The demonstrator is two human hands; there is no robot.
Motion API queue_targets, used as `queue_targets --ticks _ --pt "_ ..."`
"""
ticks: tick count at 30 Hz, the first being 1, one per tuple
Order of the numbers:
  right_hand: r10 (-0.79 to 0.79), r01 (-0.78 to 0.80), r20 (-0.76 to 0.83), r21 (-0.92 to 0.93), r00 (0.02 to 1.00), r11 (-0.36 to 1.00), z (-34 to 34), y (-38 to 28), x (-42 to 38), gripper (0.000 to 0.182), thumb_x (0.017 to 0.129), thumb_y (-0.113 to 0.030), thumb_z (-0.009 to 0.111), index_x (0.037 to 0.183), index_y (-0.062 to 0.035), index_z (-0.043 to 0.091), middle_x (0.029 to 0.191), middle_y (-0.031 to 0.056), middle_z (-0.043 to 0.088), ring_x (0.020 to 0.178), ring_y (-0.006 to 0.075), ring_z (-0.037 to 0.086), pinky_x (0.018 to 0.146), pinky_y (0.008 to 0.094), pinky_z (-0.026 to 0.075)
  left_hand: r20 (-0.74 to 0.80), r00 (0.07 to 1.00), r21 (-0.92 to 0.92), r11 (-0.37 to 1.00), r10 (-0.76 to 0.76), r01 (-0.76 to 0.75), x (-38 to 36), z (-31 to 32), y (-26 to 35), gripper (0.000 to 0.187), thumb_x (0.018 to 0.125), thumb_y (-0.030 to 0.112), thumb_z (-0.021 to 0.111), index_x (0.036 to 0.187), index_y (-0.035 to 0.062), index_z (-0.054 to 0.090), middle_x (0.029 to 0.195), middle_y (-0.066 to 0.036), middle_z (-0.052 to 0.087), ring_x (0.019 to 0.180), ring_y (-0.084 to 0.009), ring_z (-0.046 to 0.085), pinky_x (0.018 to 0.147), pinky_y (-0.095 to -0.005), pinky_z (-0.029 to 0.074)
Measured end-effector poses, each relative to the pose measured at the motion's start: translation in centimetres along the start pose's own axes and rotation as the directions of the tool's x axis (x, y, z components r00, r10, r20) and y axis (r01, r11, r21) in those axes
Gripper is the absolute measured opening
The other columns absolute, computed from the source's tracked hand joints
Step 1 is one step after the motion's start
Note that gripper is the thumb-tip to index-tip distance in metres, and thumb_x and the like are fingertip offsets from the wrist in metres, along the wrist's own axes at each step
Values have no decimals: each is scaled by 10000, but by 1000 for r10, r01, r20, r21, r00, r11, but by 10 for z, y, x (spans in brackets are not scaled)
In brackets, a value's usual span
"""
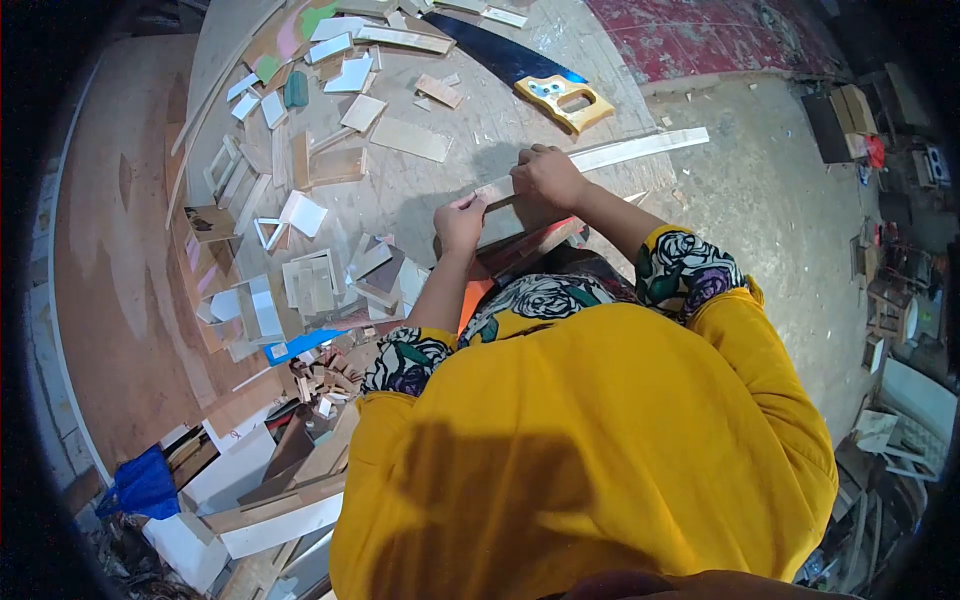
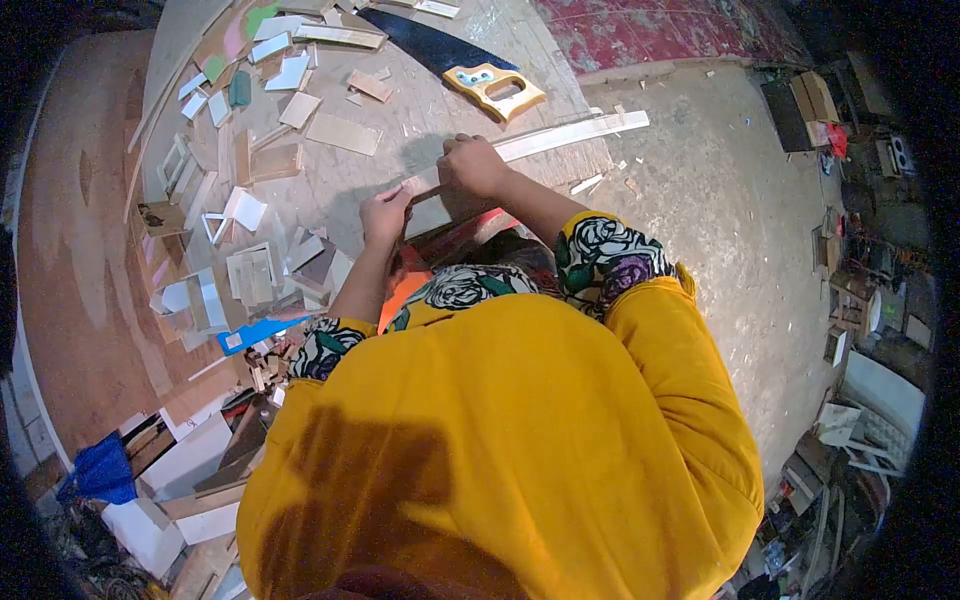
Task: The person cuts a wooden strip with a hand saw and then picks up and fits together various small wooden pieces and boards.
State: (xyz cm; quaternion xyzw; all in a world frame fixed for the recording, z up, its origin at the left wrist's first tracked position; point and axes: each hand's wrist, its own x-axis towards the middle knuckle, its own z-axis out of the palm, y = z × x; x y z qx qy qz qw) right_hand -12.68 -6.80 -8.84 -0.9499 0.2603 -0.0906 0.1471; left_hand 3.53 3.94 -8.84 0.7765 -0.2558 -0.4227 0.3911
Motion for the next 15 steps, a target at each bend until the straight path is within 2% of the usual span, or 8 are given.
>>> queue_targets --ticks 5,7,9,10,12,15 --pt "7 -6 -18 55 1000 998 12 7 -1 134 676 -197 603 763 -98 578 810 81 547 825 280 549 716 382 459 -61 996 91 995 57 -51 10 4 -7 303 731 178 694 907 -65 658 632 -42 608 520 -93 520 481 -239 398" --pt "1 0 -14 65 1000 998 13 10 -4 149 672 -182 610 791 -94 592 833 89 559 837 285 549 730 374 463 -87 995 63 997 44 -39 9 5 -9 300 721 181 694 918 -43 664 634 -61 635 544 -120 564 540 -260 440" --pt "14 13 -121 220 993 975 11 15 -9 238 622 -190 677 833 -90 633 927 101 575 914 297 539 759 405 463 -112 992 69 997 53 -46 12 7 -14 307 718 178 697 920 -50 660 647 -66 639 560 -124 569 557 -262 446" --pt "15 12 -123 217 992 976 10 18 -12 238 622 -190 677 833 -90 633 927 101 575 914 297 539 759 405 463 -139 989 74 996 55 -45 14 8 -18 314 716 176 701 921 -58 656 659 -71 643 577 -128 574 574 -264 452" --pt "98 -49 -197 241 975 969 7 23 -20 307 602 -203 709 887 -110 641 978 93 578 928 303 536 768 402 458 -128 990 29 998 52 -48 18 8 -23 316 717 179 701 924 -55 657 680 -82 649 593 -135 581 587 -262 453" --pt "118 -72 -153 278 981 958 5 30 -27 319 608 -239 720 904 -147 645 971 78 571 935 289 527 779 405 439 -107 994 -40 999 16 -20 16 9 -24 320 719 186 699 929 -53 658 716 -99 658 614 -144 590 603 -261 452"
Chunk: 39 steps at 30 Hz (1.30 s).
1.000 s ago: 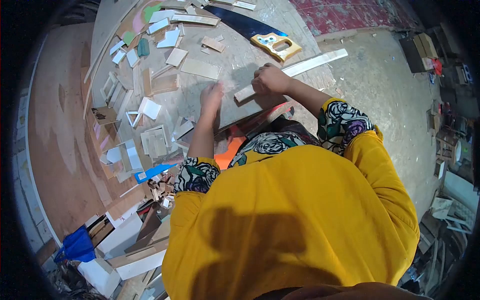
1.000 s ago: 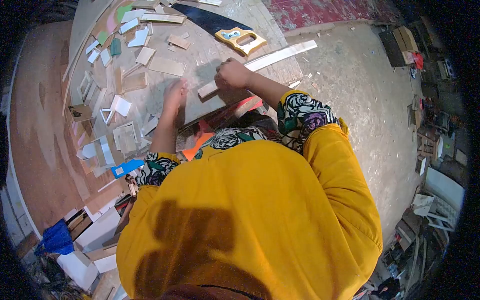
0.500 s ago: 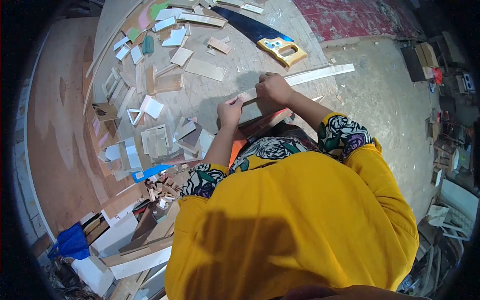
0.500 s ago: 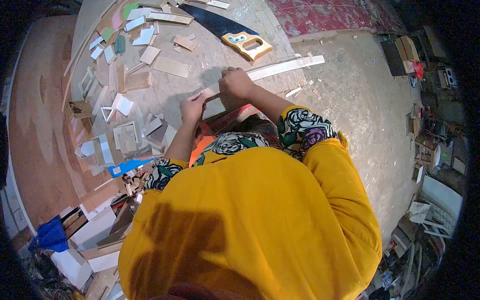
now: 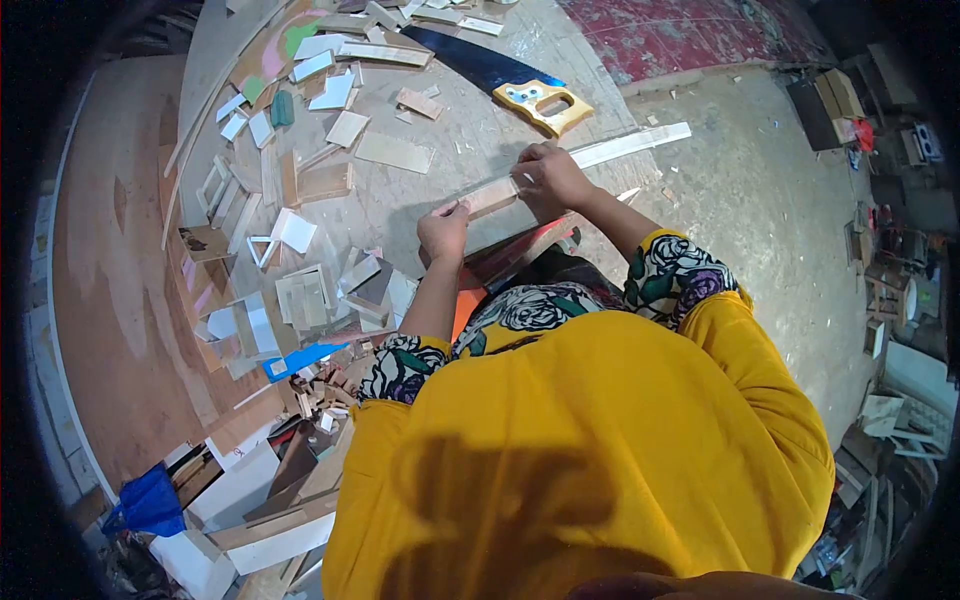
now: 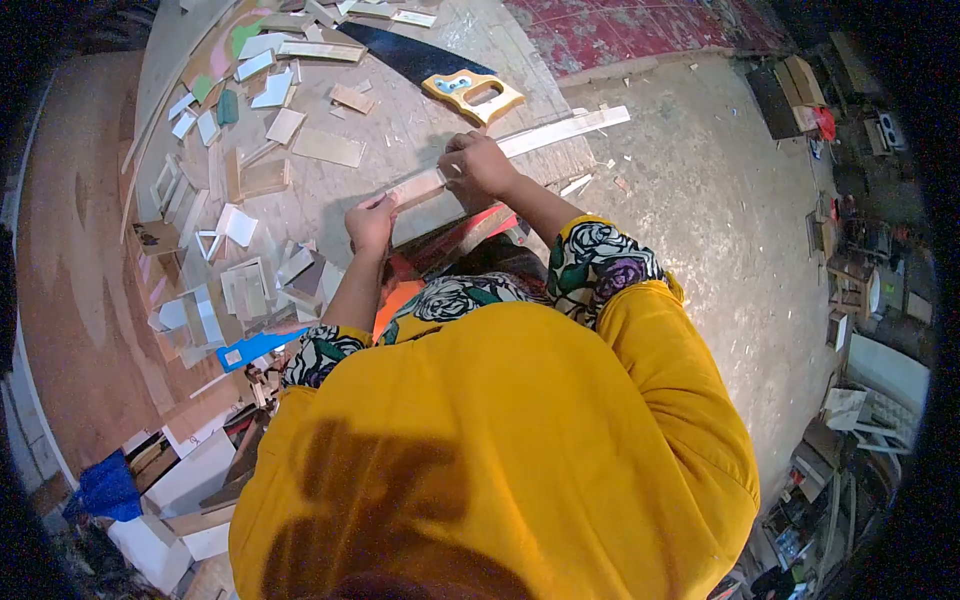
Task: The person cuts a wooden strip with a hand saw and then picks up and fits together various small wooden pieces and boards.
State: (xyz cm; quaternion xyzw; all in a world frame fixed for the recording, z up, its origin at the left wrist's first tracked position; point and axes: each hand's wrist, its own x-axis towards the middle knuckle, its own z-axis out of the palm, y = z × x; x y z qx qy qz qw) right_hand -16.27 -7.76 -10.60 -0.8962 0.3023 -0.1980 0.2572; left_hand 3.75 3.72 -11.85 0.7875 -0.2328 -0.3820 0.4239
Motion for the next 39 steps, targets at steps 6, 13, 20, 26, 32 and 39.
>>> queue_targets --ticks 6,13,20,26,32,39 --pt "48 -48 9 -13 999 999 6 3 -3 291 645 -303 702 904 -181 649 939 53 561 931 270 510 787 403 412 -5 999 -23 999 -37 36 4 1 -2 311 724 189 692 918 -52 660 727 -98 653 620 -141 583 590 -257 440" --pt "-13 14 18 -84 1000 996 2 -5 -1 352 633 -229 706 970 -148 642 929 77 577 897 280 535 762 385 434 29 997 -89 993 -72 74 -2 2 9 278 735 163 685 907 -54 659 689 -68 628 571 -111 552 526 -238 423" --pt "-137 128 -34 -199 990 972 23 -26 8 294 657 -220 646 941 -154 605 921 61 561 924 255 537 760 382 421 23 998 -187 980 -60 64 -3 2 7 292 732 121 685 933 -84 635 681 -74 620 566 -110 552 507 -220 419" --pt "-127 117 -75 -125 989 985 29 -29 9 315 610 -210 673 908 -121 622 848 61 568 810 261 552 688 367 454 84 994 -137 988 -67 78 -1 -3 9 243 772 95 637 942 -78 626 704 -73 617 559 -112 567 510 -203 447" --pt "-82 85 -125 26 989 996 29 -27 8 384 563 -198 733 927 -104 655 826 71 574 768 270 543 678 366 453 103 981 142 973 166 -180 0 -11 -8 367 725 98 611 1055 -62 598 662 -89 630 615 -115 585 586 -245 465" --pt "-39 44 -94 58 995 997 27 -25 9 454 533 -187 761 969 -103 664 823 76 575 770 271 537 682 363 450 107 879 145 867 465 -476 -25 -9 9 473 694 108 594 1152 -5 552 785 -118 616 659 -183 599 640 -303 473"
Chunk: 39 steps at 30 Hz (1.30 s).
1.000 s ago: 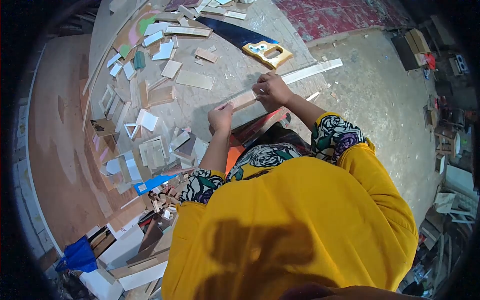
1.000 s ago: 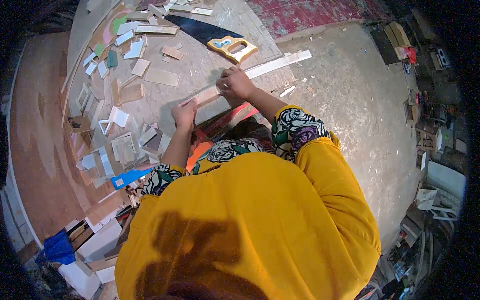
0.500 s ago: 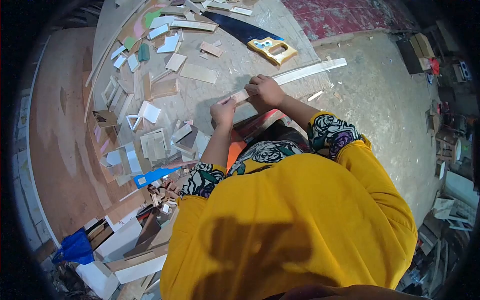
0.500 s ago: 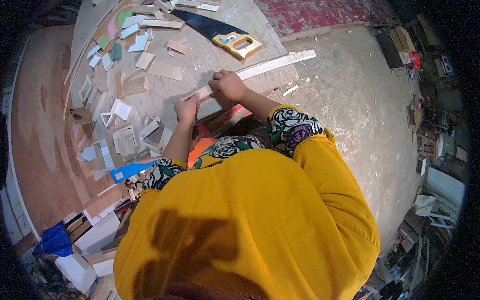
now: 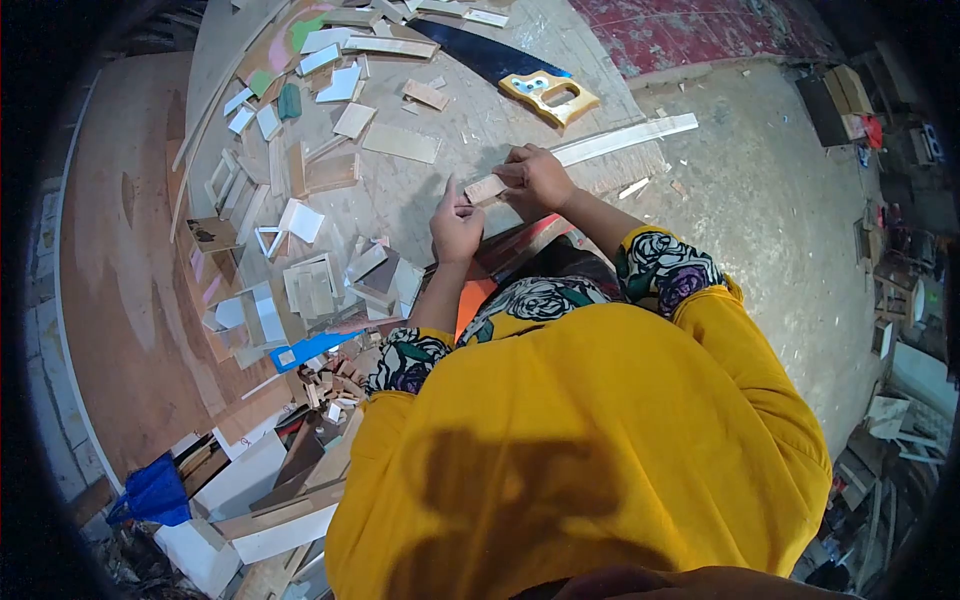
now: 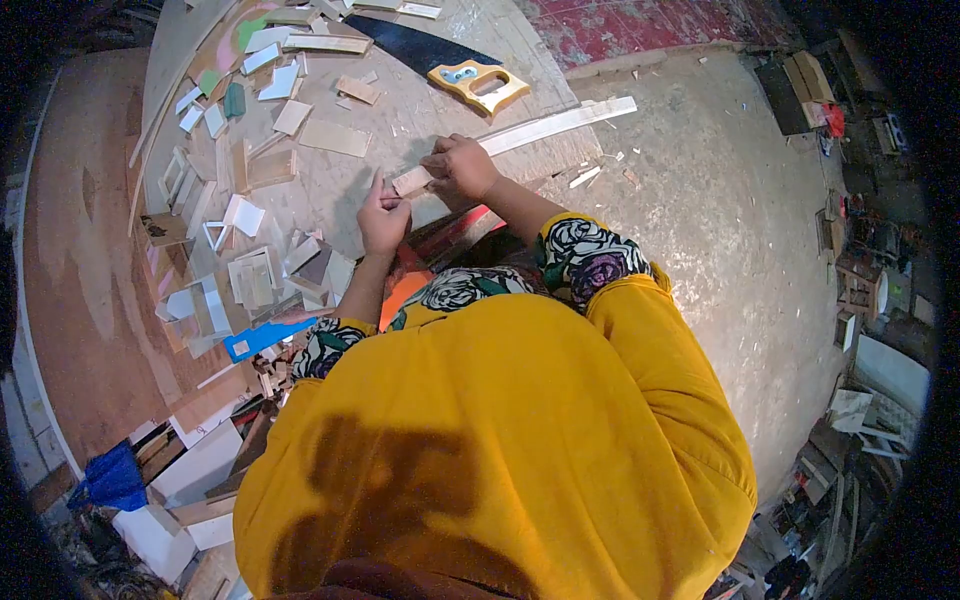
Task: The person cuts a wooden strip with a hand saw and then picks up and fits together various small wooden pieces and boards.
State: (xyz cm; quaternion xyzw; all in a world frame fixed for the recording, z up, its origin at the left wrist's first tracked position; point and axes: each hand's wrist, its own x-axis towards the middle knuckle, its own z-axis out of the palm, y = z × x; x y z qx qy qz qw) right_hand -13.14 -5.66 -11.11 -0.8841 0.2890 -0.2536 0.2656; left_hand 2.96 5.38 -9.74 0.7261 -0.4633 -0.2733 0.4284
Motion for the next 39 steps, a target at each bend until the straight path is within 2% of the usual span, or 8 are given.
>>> queue_targets --ticks 2,4,7,22,29,32,37,39 --pt "-2 2 -3 5 1000 1000 0 0 0 452 531 -184 762 966 -103 666 820 77 575 772 271 538 680 363 451 28 997 19 997 78 -78 2 -1 1 459 694 98 587 1143 5 562 819 -124 606 671 -212 597 649 -322 473" --pt "-3 3 -6 8 1000 1000 0 1 0 450 529 -181 763 962 -104 667 816 78 575 774 271 539 679 362 451 131 976 291 934 176 -208 10 -4 -4 418 687 85 597 1101 29 593 843 -155 582 727 -284 589 670 -361 471" --pt "-1 1 -2 12 1000 1000 -1 -1 0 448 530 -183 763 961 -106 669 812 78 574 771 268 540 672 363 452 139 964 286 923 225 -257 12 -5 -7 400 680 99 617 1075 39 605 843 -186 579 773 -332 578 695 -384 463" --pt "-12 12 2 50 1000 999 -11 3 -6 445 604 -182 727 1024 -73 630 895 113 602 875 305 566 745 375 468 131 962 321 908 239 -269 14 -6 -7 387 666 96 650 1047 35 620 825 -168 598 727 -299 592 681 -358 470" --pt "-58 54 54 71 997 996 -12 6 -2 345 630 -148 701 954 -52 634 921 126 611 859 313 571 734 376 473 141 966 319 914 217 -252 15 -7 -5 406 665 98 653 1064 32 616 809 -163 598 701 -304 592 672 -351 471" --pt "-37 36 50 25 998 999 -8 4 -3 314 618 -132 695 916 -52 635 911 119 611 838 309 570 710 376 475 184 979 313 938 90 -146 13 -9 10 384 674 98 616 1056 62 618 927 -169 580 840 -317 575 729 -387 463" --pt "-11 10 34 22 999 1000 -13 0 -3 312 607 -145 685 911 -91 648 846 112 589 809 310 566 682 380 472 298 928 596 715 225 -365 18 -15 47 393 655 143 660 1028 32 604 1098 -126 519 1052 -311 472 894 -408 379" --pt "-6 5 29 18 1000 1000 -12 0 -2 232 619 -147 657 844 -95 633 816 117 569 803 314 559 677 396 467 320 889 552 698 328 -456 20 -5 48 431 652 160 672 1052 23 588 1080 -127 521 1040 -317 473 909 -414 365"
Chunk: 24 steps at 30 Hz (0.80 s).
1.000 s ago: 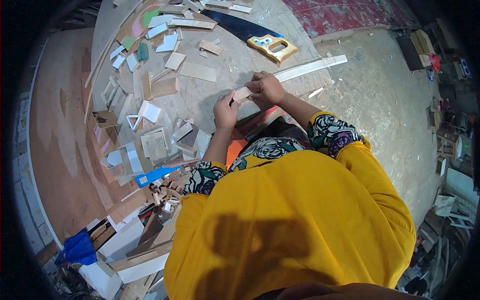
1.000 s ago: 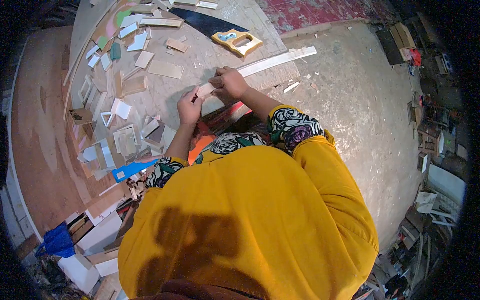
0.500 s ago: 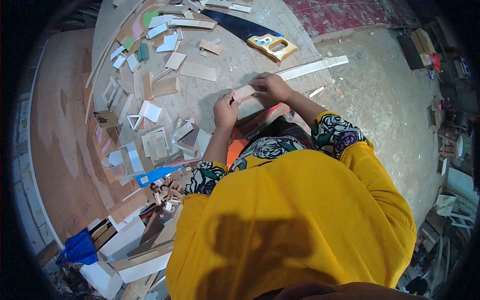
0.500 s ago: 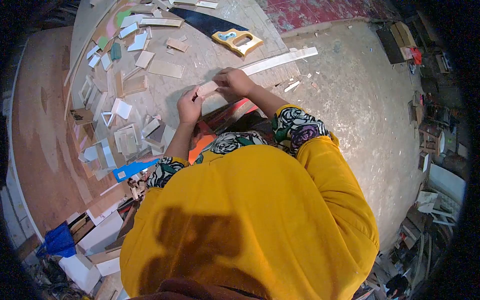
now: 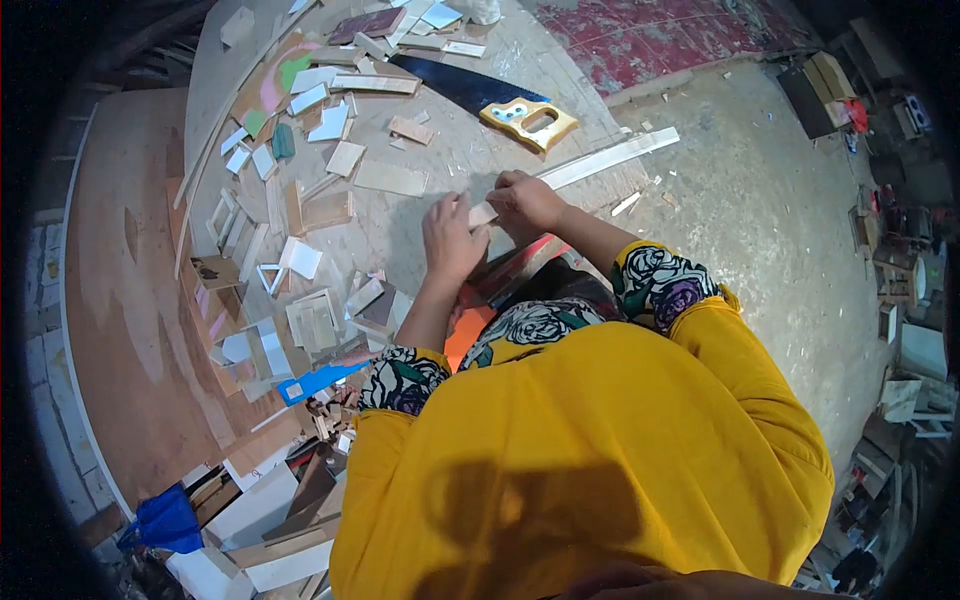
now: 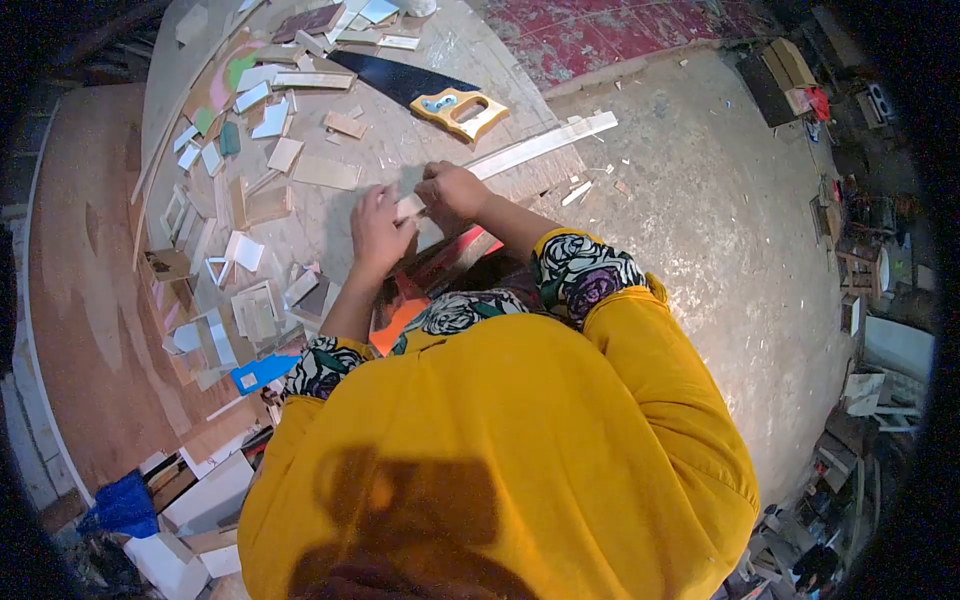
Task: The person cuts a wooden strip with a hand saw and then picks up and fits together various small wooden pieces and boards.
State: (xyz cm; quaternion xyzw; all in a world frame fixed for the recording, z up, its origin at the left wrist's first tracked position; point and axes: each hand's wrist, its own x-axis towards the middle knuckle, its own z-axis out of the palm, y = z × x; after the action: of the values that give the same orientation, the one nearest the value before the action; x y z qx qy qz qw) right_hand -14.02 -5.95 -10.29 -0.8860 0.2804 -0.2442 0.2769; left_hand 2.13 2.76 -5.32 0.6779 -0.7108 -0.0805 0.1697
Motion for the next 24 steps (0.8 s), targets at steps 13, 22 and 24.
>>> queue_targets --ticks 13,22,24 --pt "39 -70 -116 -275 992 959 -27 18 -23 483 608 -235 690 1068 -118 600 1001 73 569 981 263 514 830 373 430 68 992 125 986 105 -113 7 30 -3 286 676 145 663 926 36 580 907 -101 551 890 -281 531 743 -387 443" --pt "37 -90 -118 -486 992 869 -41 43 1 167 759 -158 525 875 -50 578 962 143 554 953 284 528 804 413 433 83 995 125 990 62 -72 12 26 6 237 671 130 666 873 39 581 881 -114 557 864 -289 545 725 -390 462" --pt "119 -126 -46 -522 992 843 -36 43 15 237 725 -130 551 946 -44 568 994 149 550 958 293 528 808 397 437 110 993 136 989 44 -59 13 25 7 232 672 130 669 866 40 582 871 -117 559 853 -291 550 722 -390 466"
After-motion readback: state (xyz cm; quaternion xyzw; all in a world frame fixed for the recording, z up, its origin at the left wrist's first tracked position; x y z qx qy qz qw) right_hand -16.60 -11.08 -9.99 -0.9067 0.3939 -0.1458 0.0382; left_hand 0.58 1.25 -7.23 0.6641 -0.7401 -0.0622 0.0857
